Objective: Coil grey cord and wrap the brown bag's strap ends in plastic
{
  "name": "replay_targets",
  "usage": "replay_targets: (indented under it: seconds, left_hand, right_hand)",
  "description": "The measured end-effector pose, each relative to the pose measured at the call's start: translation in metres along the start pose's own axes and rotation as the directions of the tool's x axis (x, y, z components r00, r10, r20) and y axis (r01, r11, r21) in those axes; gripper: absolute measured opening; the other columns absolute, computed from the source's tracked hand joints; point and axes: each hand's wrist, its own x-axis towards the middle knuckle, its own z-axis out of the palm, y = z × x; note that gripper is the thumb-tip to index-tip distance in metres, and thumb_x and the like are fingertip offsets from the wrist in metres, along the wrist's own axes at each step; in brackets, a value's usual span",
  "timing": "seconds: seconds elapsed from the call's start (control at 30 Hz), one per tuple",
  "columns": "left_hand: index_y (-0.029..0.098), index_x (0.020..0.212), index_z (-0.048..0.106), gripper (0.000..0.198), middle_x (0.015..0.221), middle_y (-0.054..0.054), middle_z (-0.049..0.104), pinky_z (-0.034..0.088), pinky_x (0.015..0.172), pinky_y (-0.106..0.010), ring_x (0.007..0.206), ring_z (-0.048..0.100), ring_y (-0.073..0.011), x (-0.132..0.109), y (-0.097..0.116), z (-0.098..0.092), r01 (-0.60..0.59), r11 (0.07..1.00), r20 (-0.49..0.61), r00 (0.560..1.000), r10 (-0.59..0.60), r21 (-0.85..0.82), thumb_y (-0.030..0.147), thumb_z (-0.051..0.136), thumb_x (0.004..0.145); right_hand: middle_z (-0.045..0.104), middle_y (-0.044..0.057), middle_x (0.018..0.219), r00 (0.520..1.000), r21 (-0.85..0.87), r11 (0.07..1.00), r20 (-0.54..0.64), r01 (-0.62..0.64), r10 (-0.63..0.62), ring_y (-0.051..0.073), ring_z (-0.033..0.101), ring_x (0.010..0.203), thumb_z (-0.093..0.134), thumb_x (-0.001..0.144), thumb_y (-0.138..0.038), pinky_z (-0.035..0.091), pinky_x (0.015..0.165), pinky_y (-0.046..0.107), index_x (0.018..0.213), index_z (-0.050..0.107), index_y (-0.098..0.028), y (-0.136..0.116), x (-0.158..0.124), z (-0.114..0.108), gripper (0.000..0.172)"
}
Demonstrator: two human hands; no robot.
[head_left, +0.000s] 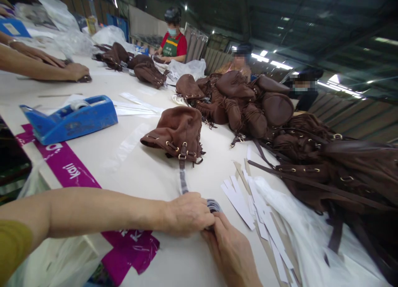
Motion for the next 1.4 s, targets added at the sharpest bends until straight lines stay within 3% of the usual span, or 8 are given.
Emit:
replay_targets:
  seconds: [0.27,0.4,0.47,0.6,0.73,0.97,1.23,1.4]
  left_hand:
    - [0.023,0.083,0.057,0.013,0.072,0.002,0.065,0.038,0.069,-0.03,0.072,0.059,-0.0151,-0.006,-0.046,-0.013,-0.122,0.99,0.027,0.992,0.124,-0.072,0.026,0.069,0.081]
    - [0.022,0.071,0.054,0.018,0.069,0.001,0.063,0.037,0.063,-0.029,0.072,0.056,-0.0157,0.001,-0.049,-0.013,-0.167,0.985,-0.01,0.986,0.167,-0.038,0.024,0.067,0.083]
    - [0.023,0.084,0.059,0.008,0.069,0.0,0.063,0.036,0.06,-0.029,0.07,0.056,-0.017,0.007,-0.048,-0.015,-0.16,0.987,-0.004,0.987,0.16,-0.019,0.025,0.067,0.082]
    - [0.033,0.116,0.057,0.038,0.072,0.002,0.065,0.033,0.053,-0.028,0.069,0.058,-0.0168,0.024,-0.049,-0.02,-0.272,0.959,0.071,0.958,0.277,-0.077,0.019,0.065,0.082]
    - [0.039,0.098,0.063,0.035,0.074,0.005,0.066,0.033,0.052,-0.025,0.072,0.06,-0.0153,0.04,-0.054,-0.017,-0.311,0.931,0.076,0.941,0.33,-0.192,0.016,0.072,0.073]
    - [0.027,0.077,0.057,0.014,0.074,0.003,0.066,0.032,0.052,-0.028,0.071,0.059,-0.015,0.043,-0.047,-0.013,-0.464,0.886,0.135,0.877,0.461,-0.01,0.015,0.063,0.081]
    - [0.018,0.075,0.054,0.013,0.069,-0.003,0.064,0.034,0.049,-0.032,0.062,0.057,-0.0172,0.016,0.012,0.007,-0.14,0.981,-0.068,0.986,0.149,0.133,0.02,0.055,0.088]
    - [0.02,0.082,0.057,0.011,0.071,0.0,0.065,0.037,0.06,-0.032,0.069,0.059,-0.0169,0.011,-0.008,-0.002,-0.187,0.981,-0.018,0.982,0.188,0.056,0.028,0.064,0.084]
  right_hand:
    - [0.062,0.005,0.088,0.981,0.197,0.976,0.153,0.091,-0.123,0.019,0.059,0.076,0.043,0.092,-0.017,0.046,0.065,0.028,0.088,0.051,-0.021,0.023,-0.009,-0.017,0.009]
    - [0.061,0.004,0.089,0.959,0.265,0.961,0.241,0.085,-0.152,0.018,0.058,0.079,0.045,0.092,-0.018,0.045,0.068,0.028,0.086,0.05,-0.021,0.027,-0.003,-0.023,0.008]
    - [0.061,0.004,0.09,0.949,0.301,0.95,0.264,0.087,-0.171,0.018,0.058,0.081,0.045,0.092,-0.019,0.044,0.07,0.027,0.085,0.049,-0.021,0.029,-0.001,-0.027,0.009]
    - [0.061,0.003,0.086,0.942,0.349,0.931,0.267,0.103,-0.204,0.018,0.058,0.082,0.046,0.093,-0.02,0.045,0.071,0.026,0.082,0.048,-0.022,0.035,0.003,-0.033,0.011]
    - [0.061,0.003,0.085,0.941,0.369,0.916,0.223,0.159,-0.253,0.016,0.059,0.08,0.045,0.094,-0.022,0.046,0.07,0.025,0.082,0.048,-0.022,0.04,0.003,-0.036,0.012]
    - [0.065,0.006,0.098,0.961,0.232,0.956,0.166,0.181,-0.223,0.018,0.064,0.09,0.045,0.093,-0.021,0.05,0.075,0.026,0.095,0.054,-0.021,0.041,-0.01,-0.036,0.009]
    - [0.067,0.005,0.095,1.0,-0.222,0.975,0.002,0.005,-0.005,0.016,0.062,0.049,0.041,0.093,-0.026,0.042,0.039,0.027,0.092,0.052,-0.023,0.007,-0.023,-0.003,0.012]
    - [0.067,0.007,0.088,0.996,-0.25,0.968,-0.077,0.029,-0.049,0.019,0.062,0.057,0.039,0.093,-0.023,0.045,0.048,0.029,0.091,0.053,-0.022,0.008,-0.028,0.002,0.014]
